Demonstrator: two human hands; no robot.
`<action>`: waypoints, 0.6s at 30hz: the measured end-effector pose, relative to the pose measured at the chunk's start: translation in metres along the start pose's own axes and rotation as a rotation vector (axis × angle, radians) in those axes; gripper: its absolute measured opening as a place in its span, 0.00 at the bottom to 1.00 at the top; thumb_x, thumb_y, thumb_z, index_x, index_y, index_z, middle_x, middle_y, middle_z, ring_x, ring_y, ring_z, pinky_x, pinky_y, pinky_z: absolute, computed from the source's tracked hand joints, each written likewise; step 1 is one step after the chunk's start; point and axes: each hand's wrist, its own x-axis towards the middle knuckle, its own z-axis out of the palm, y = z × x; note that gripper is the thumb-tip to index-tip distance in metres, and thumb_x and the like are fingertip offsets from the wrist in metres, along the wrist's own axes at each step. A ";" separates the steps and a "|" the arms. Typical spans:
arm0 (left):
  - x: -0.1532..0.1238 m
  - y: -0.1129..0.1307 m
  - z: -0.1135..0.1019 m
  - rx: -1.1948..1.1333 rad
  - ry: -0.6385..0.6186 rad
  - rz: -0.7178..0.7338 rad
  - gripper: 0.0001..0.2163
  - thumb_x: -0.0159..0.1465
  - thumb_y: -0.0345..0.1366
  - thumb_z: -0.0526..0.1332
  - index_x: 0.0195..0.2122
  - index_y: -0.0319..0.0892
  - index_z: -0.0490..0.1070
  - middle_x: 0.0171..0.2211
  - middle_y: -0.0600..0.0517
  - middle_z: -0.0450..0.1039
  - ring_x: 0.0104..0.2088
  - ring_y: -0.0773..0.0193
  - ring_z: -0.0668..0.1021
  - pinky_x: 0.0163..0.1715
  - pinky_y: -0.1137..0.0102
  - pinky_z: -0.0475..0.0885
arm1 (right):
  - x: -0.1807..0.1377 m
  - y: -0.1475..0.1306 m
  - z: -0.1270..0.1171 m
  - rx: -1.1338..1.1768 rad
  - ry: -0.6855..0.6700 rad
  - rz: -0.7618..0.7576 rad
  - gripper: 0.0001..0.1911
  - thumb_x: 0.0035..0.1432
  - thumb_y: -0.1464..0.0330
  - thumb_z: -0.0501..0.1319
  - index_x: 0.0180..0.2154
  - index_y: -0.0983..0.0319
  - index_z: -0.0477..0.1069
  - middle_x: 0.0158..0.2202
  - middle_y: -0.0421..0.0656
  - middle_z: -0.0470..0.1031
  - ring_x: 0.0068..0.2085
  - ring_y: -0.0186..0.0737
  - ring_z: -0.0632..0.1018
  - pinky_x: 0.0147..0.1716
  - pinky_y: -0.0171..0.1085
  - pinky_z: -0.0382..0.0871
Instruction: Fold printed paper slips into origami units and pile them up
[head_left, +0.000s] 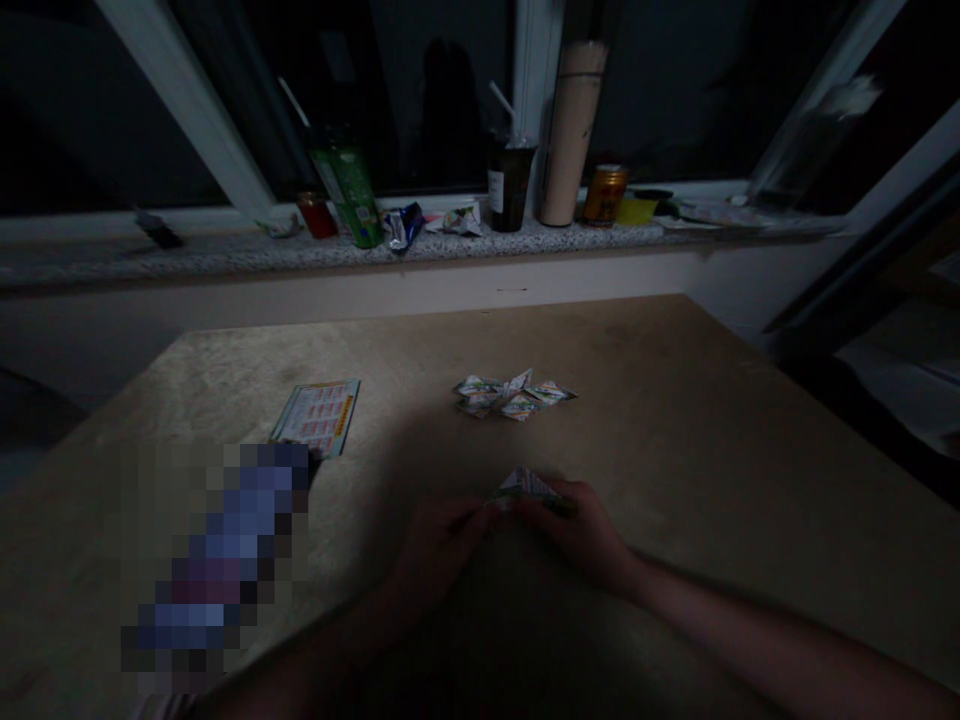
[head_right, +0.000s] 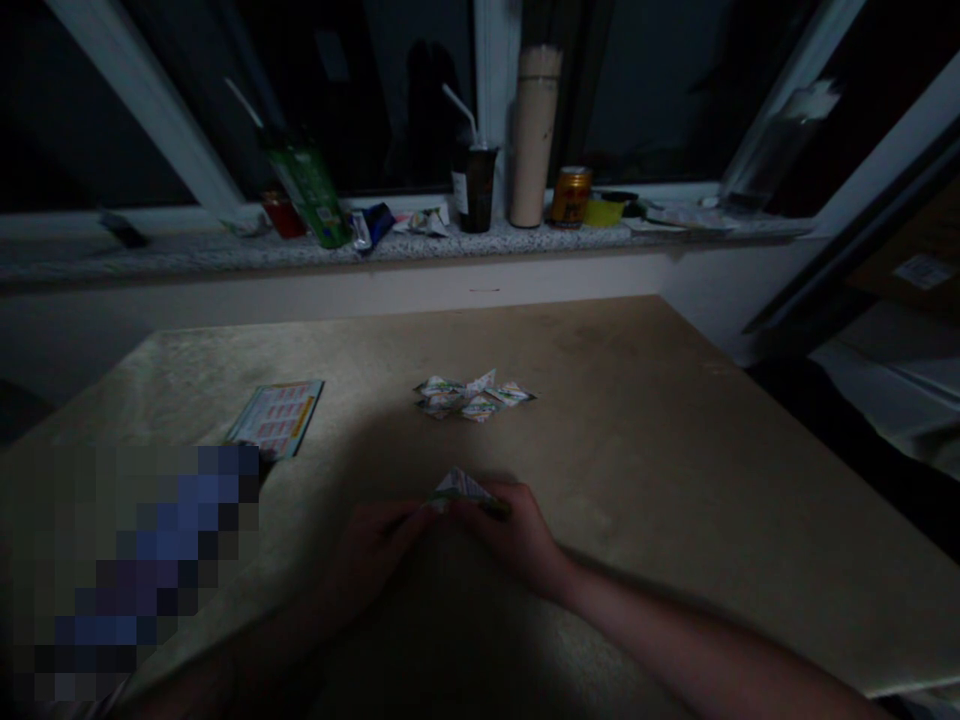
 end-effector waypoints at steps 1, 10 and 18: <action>-0.001 -0.001 0.000 0.037 -0.003 0.031 0.15 0.63 0.41 0.53 0.27 0.41 0.75 0.23 0.55 0.74 0.25 0.66 0.73 0.27 0.76 0.64 | 0.000 0.001 0.000 -0.004 -0.007 0.011 0.14 0.53 0.60 0.59 0.26 0.65 0.72 0.24 0.40 0.70 0.26 0.34 0.69 0.24 0.30 0.62; -0.006 -0.008 0.003 0.292 0.027 0.261 0.15 0.65 0.37 0.47 0.24 0.41 0.66 0.24 0.52 0.67 0.26 0.64 0.69 0.31 0.72 0.63 | -0.001 -0.004 0.001 -0.018 -0.100 -0.004 0.15 0.54 0.59 0.58 0.25 0.64 0.68 0.21 0.37 0.63 0.24 0.31 0.63 0.23 0.30 0.57; -0.003 -0.003 0.001 0.105 -0.059 0.121 0.17 0.65 0.40 0.45 0.22 0.42 0.63 0.23 0.55 0.66 0.26 0.65 0.68 0.33 0.72 0.64 | -0.001 -0.003 0.000 -0.035 -0.105 -0.017 0.15 0.54 0.59 0.58 0.25 0.64 0.68 0.22 0.37 0.62 0.24 0.31 0.62 0.23 0.30 0.57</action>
